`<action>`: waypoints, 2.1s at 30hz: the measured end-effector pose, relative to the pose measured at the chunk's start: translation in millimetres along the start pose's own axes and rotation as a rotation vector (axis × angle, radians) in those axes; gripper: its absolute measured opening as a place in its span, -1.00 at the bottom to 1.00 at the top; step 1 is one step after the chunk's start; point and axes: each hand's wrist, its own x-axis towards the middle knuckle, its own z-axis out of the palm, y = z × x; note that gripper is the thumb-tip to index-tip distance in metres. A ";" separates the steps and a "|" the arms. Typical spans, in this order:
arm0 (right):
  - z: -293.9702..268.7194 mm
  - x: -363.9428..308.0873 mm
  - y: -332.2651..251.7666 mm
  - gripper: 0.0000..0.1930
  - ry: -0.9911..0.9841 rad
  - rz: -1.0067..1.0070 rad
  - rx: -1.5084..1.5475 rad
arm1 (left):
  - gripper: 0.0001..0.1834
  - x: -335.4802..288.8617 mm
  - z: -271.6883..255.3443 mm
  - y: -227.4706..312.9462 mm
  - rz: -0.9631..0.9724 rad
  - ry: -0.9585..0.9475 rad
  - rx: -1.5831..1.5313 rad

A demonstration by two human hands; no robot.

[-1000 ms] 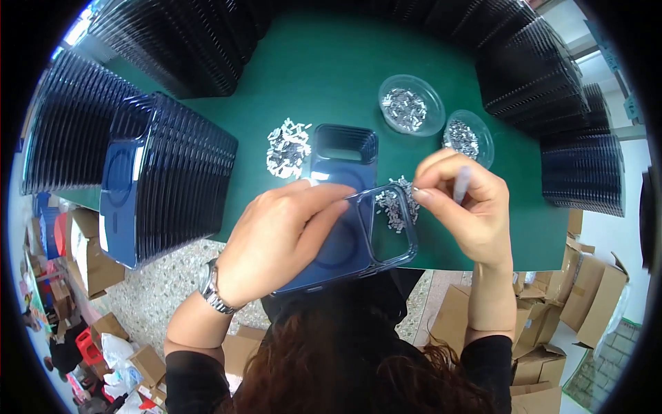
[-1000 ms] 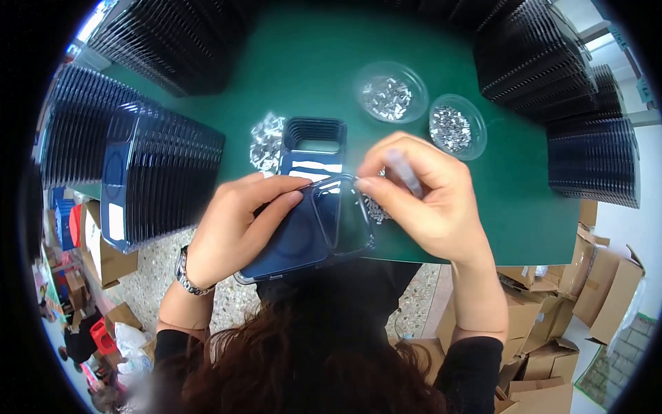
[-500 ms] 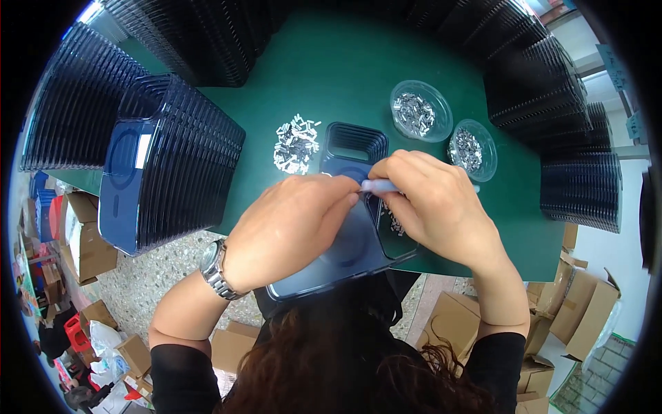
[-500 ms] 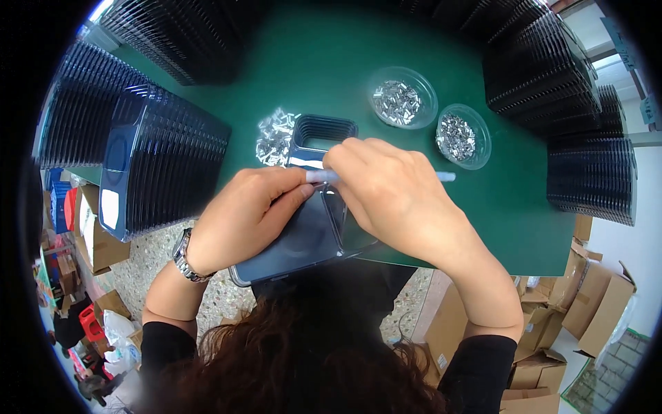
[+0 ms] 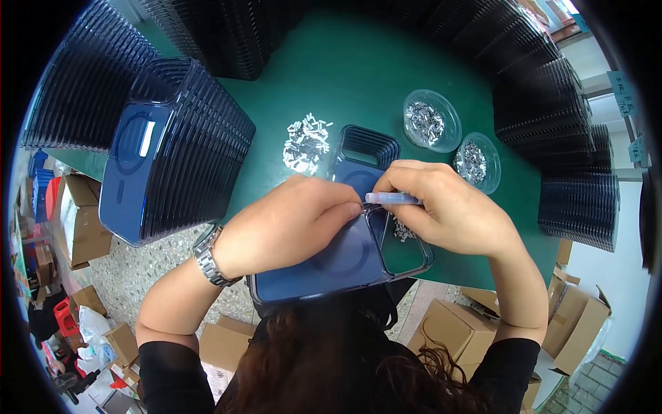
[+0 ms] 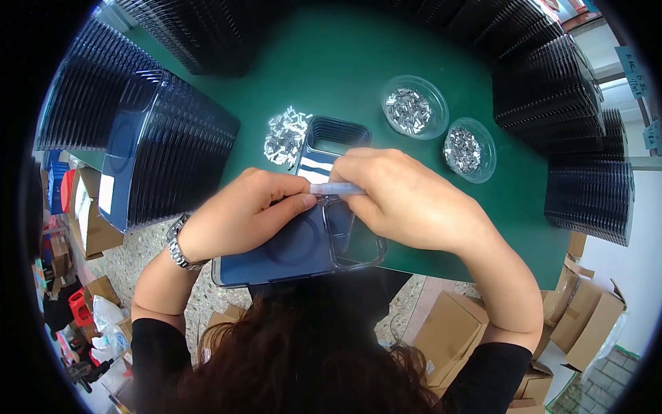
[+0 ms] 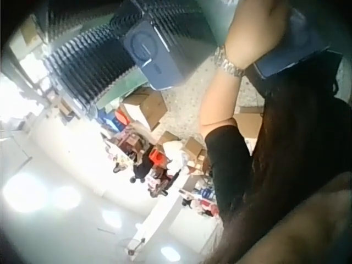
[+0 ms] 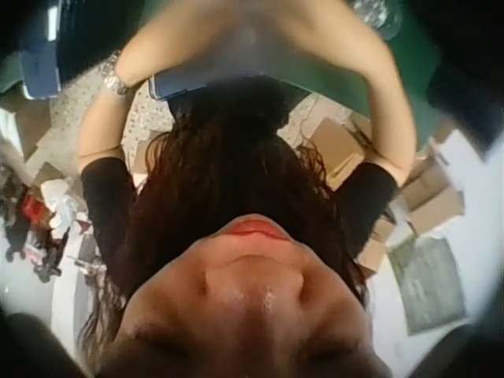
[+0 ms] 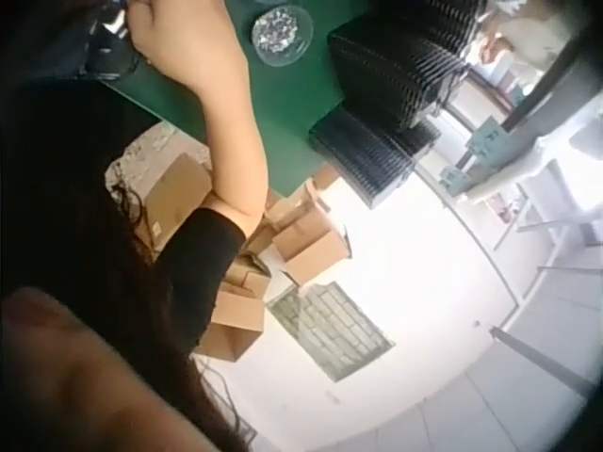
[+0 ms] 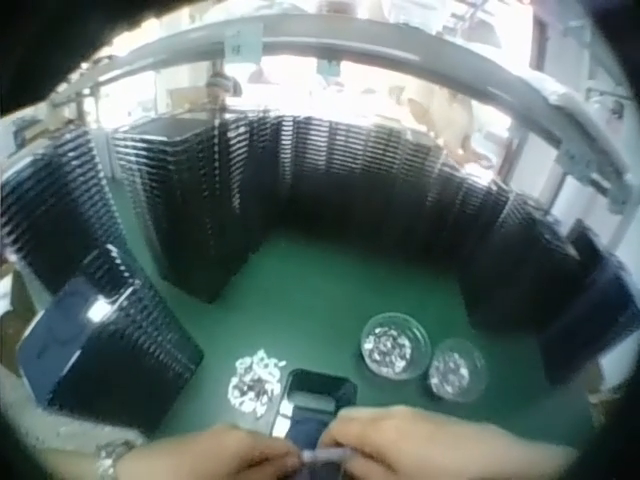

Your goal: Assembling magnetic components and rings onto phone cases in a factory setting.

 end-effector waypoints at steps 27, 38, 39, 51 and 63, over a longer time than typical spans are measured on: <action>-33.1 85.4 19.1 -0.75 0.162 0.109 -0.133 | -0.86 -57.9 7.2 -21.7 -0.054 0.154 -0.372; 9.5 170.1 91.0 -0.80 -0.171 0.137 -0.405 | -0.83 -76.0 20.4 -52.8 -0.012 0.362 -0.413; 10.0 170.7 90.8 -0.81 -0.186 0.140 -0.411 | -0.85 -75.7 17.6 -52.2 -0.034 0.361 -0.404; -20.2 114.1 0.1 -0.85 0.013 -0.193 -0.179 | -0.90 -49.5 8.6 -45.6 0.011 0.467 -0.170; 9.2 32.4 -28.1 -0.80 0.080 -0.300 -0.574 | -0.94 -25.1 23.6 -15.9 -0.008 0.410 0.003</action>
